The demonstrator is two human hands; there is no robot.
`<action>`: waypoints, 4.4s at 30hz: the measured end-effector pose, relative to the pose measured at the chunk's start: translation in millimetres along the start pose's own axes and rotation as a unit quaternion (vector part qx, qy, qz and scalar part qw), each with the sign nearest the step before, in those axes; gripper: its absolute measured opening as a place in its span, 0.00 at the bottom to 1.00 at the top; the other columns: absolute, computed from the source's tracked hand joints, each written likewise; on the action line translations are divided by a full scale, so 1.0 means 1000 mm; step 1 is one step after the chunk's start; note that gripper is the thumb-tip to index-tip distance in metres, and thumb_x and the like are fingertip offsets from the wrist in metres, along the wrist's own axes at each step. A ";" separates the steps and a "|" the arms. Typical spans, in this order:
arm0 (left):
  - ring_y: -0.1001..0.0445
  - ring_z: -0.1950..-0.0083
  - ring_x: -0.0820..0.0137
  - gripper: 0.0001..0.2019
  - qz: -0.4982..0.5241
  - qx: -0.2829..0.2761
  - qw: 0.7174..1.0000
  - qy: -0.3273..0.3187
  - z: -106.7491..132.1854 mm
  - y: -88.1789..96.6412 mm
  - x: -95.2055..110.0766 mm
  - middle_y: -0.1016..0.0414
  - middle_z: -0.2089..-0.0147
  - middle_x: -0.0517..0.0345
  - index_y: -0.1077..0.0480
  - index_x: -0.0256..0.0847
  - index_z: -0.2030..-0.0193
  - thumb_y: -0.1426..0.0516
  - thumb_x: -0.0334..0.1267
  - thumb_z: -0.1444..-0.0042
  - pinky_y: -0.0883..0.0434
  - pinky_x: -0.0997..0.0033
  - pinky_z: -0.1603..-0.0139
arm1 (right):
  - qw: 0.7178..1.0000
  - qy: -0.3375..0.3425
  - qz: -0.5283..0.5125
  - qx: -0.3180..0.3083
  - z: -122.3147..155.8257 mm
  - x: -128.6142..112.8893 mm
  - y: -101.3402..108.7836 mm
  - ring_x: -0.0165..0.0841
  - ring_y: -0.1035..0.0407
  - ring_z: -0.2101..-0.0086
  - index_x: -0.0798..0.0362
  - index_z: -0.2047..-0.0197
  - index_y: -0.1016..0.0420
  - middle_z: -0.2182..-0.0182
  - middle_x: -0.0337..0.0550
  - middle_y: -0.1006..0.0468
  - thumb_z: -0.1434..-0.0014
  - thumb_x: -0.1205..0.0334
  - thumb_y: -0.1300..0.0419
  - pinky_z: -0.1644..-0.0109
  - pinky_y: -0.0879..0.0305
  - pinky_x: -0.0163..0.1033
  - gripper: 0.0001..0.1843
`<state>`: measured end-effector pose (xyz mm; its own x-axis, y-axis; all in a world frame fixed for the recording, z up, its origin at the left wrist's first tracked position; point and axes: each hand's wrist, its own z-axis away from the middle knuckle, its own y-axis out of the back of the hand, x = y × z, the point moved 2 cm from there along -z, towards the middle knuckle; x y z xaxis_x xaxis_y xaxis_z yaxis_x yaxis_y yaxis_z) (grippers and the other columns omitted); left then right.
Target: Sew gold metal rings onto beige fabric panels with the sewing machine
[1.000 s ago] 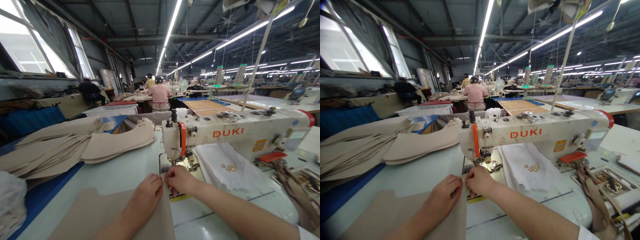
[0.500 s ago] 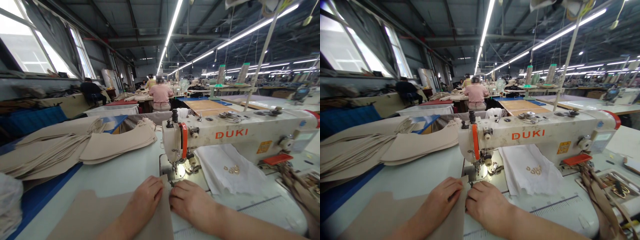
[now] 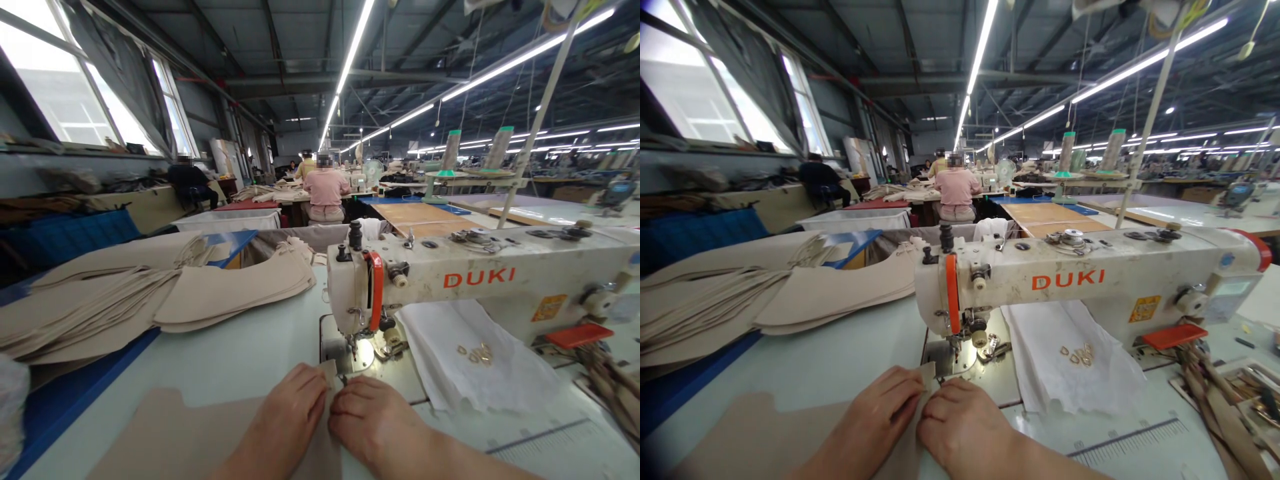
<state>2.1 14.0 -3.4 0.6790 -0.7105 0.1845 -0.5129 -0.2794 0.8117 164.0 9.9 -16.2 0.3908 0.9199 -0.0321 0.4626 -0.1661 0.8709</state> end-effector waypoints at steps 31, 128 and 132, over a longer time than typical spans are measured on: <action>0.26 0.65 0.65 0.11 0.011 -0.029 0.999 0.014 -0.005 -0.002 0.002 0.24 0.67 0.57 0.31 0.40 0.67 0.48 0.20 0.46 0.25 0.65 0.63 | 0.998 -0.061 0.009 -0.010 -0.004 -0.001 0.009 0.35 0.35 0.59 0.57 0.62 0.29 0.62 0.44 0.26 0.38 0.68 0.42 0.49 0.38 0.39 0.02; 0.22 0.58 0.64 0.13 0.049 -0.015 0.999 0.011 -0.050 -0.024 -0.002 0.19 0.60 0.53 0.26 0.41 0.60 0.51 0.28 0.40 0.23 0.62 0.54 | 0.988 -0.114 0.079 -0.075 0.007 0.042 0.021 0.37 0.28 0.60 0.58 0.62 0.28 0.59 0.45 0.22 0.40 0.68 0.37 0.56 0.34 0.42 0.04; 0.22 0.59 0.64 0.13 0.048 -0.008 0.999 0.008 -0.051 -0.024 -0.003 0.19 0.60 0.53 0.25 0.42 0.60 0.52 0.29 0.39 0.23 0.62 0.54 | 0.985 -0.125 0.088 -0.080 0.004 0.042 0.024 0.36 0.27 0.63 0.58 0.62 0.28 0.60 0.45 0.21 0.39 0.69 0.39 0.59 0.35 0.42 0.02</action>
<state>39.4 56.4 4.5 0.6357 -0.7232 0.2700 -0.5669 -0.2000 0.7991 194.9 43.6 1.8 0.6461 0.7628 0.0236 0.2465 -0.2379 0.9395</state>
